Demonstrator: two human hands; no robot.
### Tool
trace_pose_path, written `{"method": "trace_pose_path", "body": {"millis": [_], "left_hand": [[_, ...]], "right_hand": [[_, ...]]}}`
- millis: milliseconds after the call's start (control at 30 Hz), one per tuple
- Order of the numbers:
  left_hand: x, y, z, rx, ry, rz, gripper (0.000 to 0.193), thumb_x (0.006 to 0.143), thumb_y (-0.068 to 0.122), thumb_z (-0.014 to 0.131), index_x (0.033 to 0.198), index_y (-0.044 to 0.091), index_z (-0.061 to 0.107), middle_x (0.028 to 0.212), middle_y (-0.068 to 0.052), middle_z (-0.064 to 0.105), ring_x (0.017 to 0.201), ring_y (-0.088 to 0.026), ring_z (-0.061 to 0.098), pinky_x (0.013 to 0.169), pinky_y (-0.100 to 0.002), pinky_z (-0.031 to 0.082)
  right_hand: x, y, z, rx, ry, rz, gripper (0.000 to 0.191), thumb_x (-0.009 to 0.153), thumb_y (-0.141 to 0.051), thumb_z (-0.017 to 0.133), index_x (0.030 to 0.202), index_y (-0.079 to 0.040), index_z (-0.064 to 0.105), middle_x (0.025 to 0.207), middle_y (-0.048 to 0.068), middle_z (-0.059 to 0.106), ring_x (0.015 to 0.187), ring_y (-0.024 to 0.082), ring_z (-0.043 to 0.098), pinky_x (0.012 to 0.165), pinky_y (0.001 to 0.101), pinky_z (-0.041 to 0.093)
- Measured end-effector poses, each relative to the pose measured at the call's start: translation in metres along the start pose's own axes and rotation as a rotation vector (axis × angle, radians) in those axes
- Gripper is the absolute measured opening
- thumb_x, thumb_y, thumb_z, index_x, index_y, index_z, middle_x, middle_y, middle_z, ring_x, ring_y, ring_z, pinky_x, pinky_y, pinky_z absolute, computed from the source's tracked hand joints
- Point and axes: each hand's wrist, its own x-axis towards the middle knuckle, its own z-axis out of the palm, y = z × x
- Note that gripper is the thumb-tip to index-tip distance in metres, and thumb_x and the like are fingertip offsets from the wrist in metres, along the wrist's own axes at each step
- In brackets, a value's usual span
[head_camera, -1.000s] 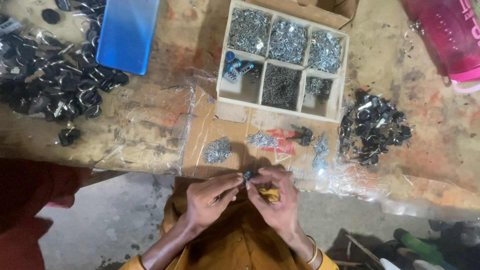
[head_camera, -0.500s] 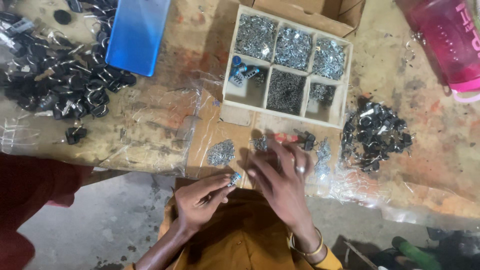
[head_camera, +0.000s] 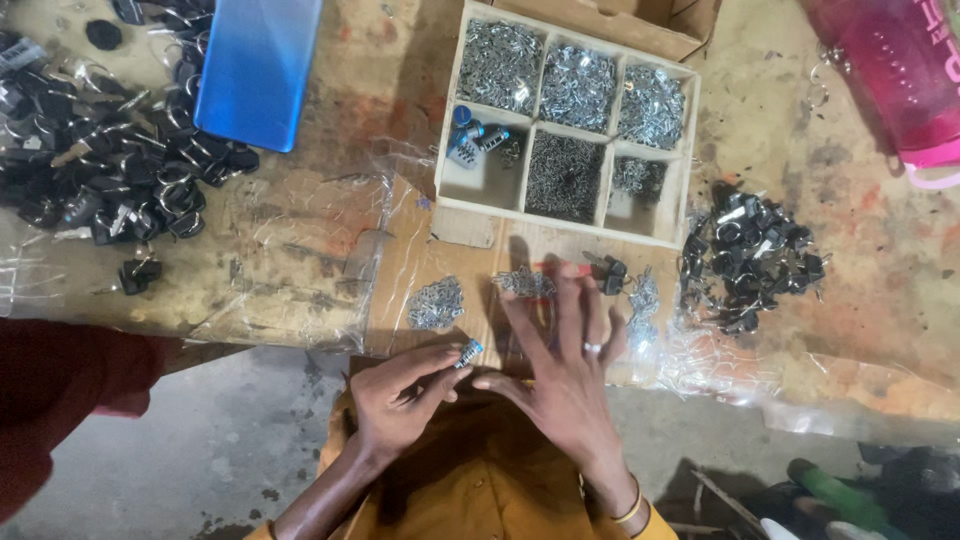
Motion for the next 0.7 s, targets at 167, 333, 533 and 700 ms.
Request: {"method": "trace_pose_path", "body": {"millis": [167, 333, 533, 700], "left_hand": [[0.005, -0.002, 0.001, 0.005, -0.030, 0.065, 0.025, 0.086, -0.006, 0.079, 0.110, -0.001, 0.074, 0.114, -0.017, 0.077, 0.087, -0.018, 0.082, 0.058, -0.022, 0.070], [0.006, 0.006, 0.006, -0.013, -0.028, 0.042, 0.027, 0.086, -0.006, 0.079, 0.112, -0.002, 0.074, 0.115, -0.018, 0.076, 0.087, -0.019, 0.080, 0.060, -0.023, 0.069], [0.009, 0.012, 0.009, 0.096, -0.041, 0.035, 0.028, 0.084, -0.003, 0.081, 0.110, 0.000, 0.074, 0.112, -0.016, 0.078, 0.080, -0.016, 0.081, 0.055, -0.021, 0.067], [0.011, 0.016, 0.010, 0.215, -0.031, 0.053, 0.027, 0.081, 0.001, 0.085, 0.106, 0.001, 0.075, 0.107, -0.013, 0.079, 0.074, -0.015, 0.081, 0.054, -0.022, 0.065]], "right_hand": [[-0.014, 0.015, 0.003, 0.066, 0.098, -0.329, 0.039, 0.083, -0.029, 0.085, 0.120, -0.030, 0.071, 0.144, -0.004, 0.054, 0.137, 0.022, 0.042, 0.118, 0.0464, 0.019], [-0.041, 0.030, 0.018, 0.248, 0.138, -0.321, 0.020, 0.089, -0.012, 0.085, 0.106, -0.017, 0.077, 0.110, -0.005, 0.070, 0.102, 0.009, 0.060, 0.096, 0.0315, 0.041], [-0.036, 0.014, 0.027, 0.541, 0.265, 0.001, 0.019, 0.090, 0.003, 0.077, 0.107, -0.007, 0.075, 0.103, 0.006, 0.080, 0.087, 0.010, 0.074, 0.075, 0.0197, 0.054], [-0.022, -0.015, 0.021, 0.699, 0.347, 0.005, 0.025, 0.088, 0.002, 0.080, 0.110, -0.007, 0.071, 0.102, 0.007, 0.078, 0.092, 0.011, 0.074, 0.082, 0.0228, 0.056]]}}
